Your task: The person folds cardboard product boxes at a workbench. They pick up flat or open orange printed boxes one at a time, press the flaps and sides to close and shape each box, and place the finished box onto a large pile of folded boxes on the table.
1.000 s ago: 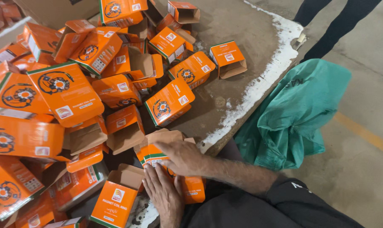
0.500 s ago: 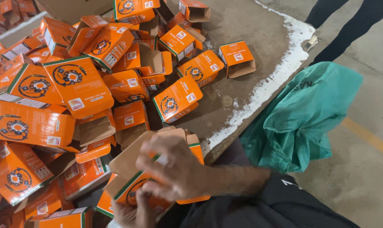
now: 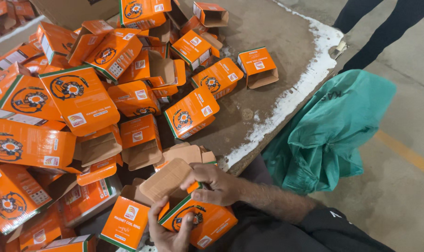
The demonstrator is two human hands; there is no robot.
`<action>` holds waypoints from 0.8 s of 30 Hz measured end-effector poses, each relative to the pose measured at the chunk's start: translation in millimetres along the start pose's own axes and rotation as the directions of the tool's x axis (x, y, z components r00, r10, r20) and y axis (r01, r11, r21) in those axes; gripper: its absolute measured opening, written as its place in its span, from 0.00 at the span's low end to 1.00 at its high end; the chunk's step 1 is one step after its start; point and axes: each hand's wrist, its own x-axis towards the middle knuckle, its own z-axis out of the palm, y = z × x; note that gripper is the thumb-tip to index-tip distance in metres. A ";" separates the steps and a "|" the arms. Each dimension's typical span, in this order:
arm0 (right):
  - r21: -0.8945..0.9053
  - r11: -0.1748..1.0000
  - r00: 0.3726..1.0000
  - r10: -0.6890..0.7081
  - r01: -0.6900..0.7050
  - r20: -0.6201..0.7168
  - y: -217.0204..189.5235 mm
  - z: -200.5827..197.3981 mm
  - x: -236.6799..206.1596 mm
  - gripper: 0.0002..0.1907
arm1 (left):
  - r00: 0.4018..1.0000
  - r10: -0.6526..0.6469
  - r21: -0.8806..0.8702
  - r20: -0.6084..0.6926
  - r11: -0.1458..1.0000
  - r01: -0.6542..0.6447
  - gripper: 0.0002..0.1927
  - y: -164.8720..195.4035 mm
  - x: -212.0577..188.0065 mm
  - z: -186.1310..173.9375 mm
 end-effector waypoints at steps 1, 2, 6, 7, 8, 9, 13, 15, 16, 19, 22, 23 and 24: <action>0.002 0.998 0.998 -0.068 0.068 0.005 0.0 0.2 -1.9 0.14 | 0.999 -0.027 -0.004 0.027 1.000 0.027 0.33 -5.8 1.0 -4.4; -0.014 0.995 0.995 -0.098 0.098 -0.020 -0.9 0.8 -2.9 0.12 | 0.997 -0.053 -0.007 0.054 0.999 0.053 0.30 -10.6 2.7 -9.0; 0.124 0.985 0.986 -0.106 0.122 -0.130 -15.1 1.5 -0.4 0.13 | 0.992 -0.046 0.046 0.115 0.998 0.041 0.28 -14.7 12.1 -16.5; 0.204 0.973 0.984 -0.077 0.109 -0.159 -20.2 -0.1 1.0 0.15 | 0.998 -0.017 -0.059 0.066 0.998 0.021 0.31 -11.9 14.2 -15.2; 0.261 0.951 0.977 -0.125 0.167 -0.172 -25.0 -3.2 2.2 0.17 | 1.000 0.009 -0.164 0.016 0.986 -0.007 0.34 -8.3 16.3 -12.8; 0.315 0.922 0.967 -0.172 0.225 -0.188 -29.4 -7.5 2.7 0.18 | 0.999 0.032 -0.267 -0.035 0.963 -0.040 0.38 -3.9 17.5 -10.0; 0.218 0.925 0.948 -0.318 0.311 -0.001 -38.3 -21.1 -0.3 0.23 | 0.996 -0.093 -0.172 -0.015 0.981 0.089 0.57 11.3 19.0 -10.0; 0.096 0.976 0.972 -0.205 0.195 0.118 -35.0 -23.8 1.1 0.19 | 0.988 -0.154 -0.086 -0.009 0.985 0.153 0.63 12.7 14.7 -6.0; 0.027 0.990 0.975 -0.141 0.139 0.172 -33.0 -24.2 1.1 0.18 | 0.988 -0.151 -0.064 0.008 0.986 0.152 0.64 12.2 11.7 -3.1; -0.150 0.976 0.906 0.206 -0.160 0.370 -27.2 -21.4 1.9 0.17 | 0.981 -0.193 -0.007 0.034 0.981 0.193 0.67 11.6 1.2 4.2; 0.072 0.997 0.952 -0.020 -0.002 0.305 -27.2 -16.2 -1.8 0.22 | 0.964 -0.257 0.067 0.064 0.965 0.253 0.68 15.1 -4.3 3.6; 0.049 0.998 0.957 -0.045 0.032 0.287 -28.3 -14.6 -4.1 0.22 | 0.966 -0.240 0.114 0.101 0.967 0.228 0.67 17.1 -5.0 1.9; 0.024 0.998 0.960 -0.070 0.067 0.269 -30.1 -12.0 -7.0 0.22 | 0.965 -0.223 0.159 0.138 0.967 0.201 0.67 19.1 -5.6 0.1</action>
